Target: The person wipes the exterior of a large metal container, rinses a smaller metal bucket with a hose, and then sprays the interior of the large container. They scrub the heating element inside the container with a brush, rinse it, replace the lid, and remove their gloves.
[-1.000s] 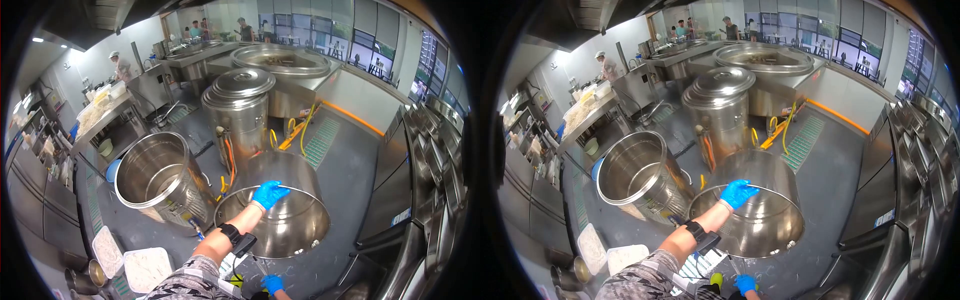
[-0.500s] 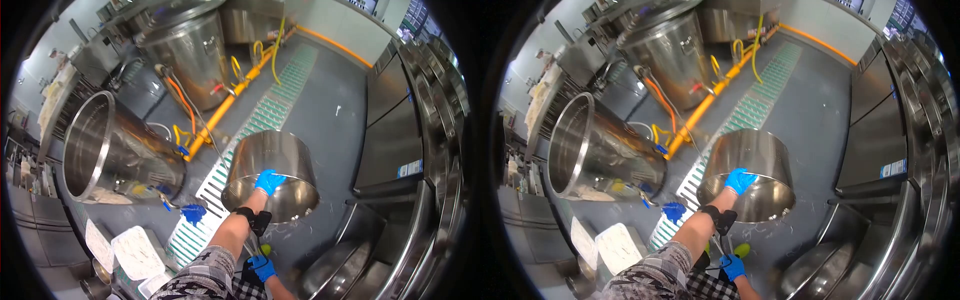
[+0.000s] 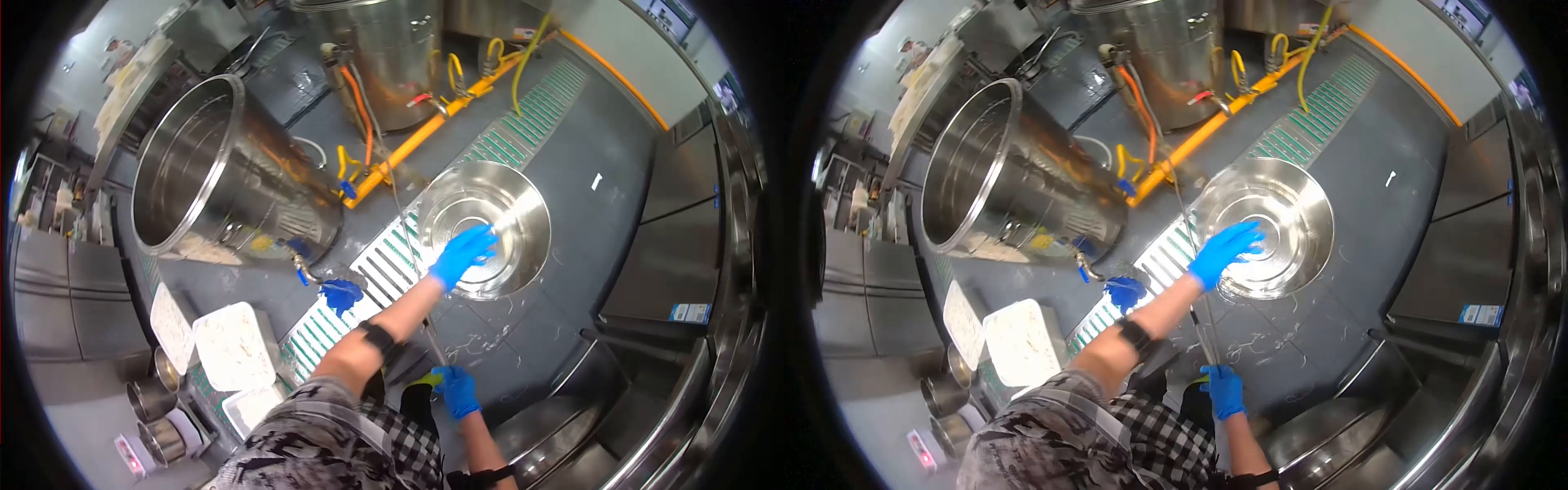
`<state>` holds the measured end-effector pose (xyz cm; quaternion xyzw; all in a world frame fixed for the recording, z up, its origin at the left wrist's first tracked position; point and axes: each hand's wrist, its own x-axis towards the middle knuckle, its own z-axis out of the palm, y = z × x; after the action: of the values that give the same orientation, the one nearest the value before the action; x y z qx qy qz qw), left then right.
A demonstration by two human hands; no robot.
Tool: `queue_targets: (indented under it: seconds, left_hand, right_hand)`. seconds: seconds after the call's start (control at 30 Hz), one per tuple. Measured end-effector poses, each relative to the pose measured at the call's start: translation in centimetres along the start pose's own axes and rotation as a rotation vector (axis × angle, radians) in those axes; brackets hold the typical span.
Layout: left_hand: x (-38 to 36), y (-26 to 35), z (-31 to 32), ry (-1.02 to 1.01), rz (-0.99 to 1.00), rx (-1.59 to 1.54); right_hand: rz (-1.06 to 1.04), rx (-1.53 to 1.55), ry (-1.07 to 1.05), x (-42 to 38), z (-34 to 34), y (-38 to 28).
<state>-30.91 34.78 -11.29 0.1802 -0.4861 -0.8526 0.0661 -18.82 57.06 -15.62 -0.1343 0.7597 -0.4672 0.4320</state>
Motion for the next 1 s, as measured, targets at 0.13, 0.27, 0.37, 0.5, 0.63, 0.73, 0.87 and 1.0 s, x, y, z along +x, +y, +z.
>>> queue_targets:
  seconds: [0.13, 0.27, 0.37, 0.5, 0.63, 0.73, 0.87, 1.0]
  left_hand:
    - [-14.8, 3.5, -7.0, 0.393, -0.094, -0.078]
    - [-32.8, -1.3, -15.9, 0.876, -0.349, 0.112]
    - [-47.6, -6.2, -19.0, 1.054, -0.559, -0.013]
    - [-66.4, -14.0, -17.6, 1.279, -0.765, -0.303]
    - [-77.1, -19.5, -12.1, 1.287, -0.803, -0.64]
    - [-76.8, -21.0, -8.2, 1.261, -0.676, -0.656]
    - [-75.7, -23.6, -6.3, 1.172, -0.449, -0.663]
    - [-75.2, -24.2, -7.5, 1.086, -0.214, -0.675]
  right_hand:
    - [0.094, 0.149, -0.057, 1.6, 0.0, -8.5]
    - [-0.554, -0.244, -0.106, 6.5, 2.8, -13.1]
    - [-0.707, -0.375, -0.08, 6.5, 5.3, -22.9]
    - [-0.617, -0.078, -0.232, 6.0, 9.9, -27.0]
    - [-0.735, -0.317, -0.241, 8.0, 15.4, -22.8]
    - [-0.493, -0.363, -0.328, 5.2, 15.2, -21.8]
    - [-0.872, -0.871, -0.292, 5.9, 15.0, -19.0]
    - [-0.837, -0.636, -0.19, 8.4, 13.4, -24.4]
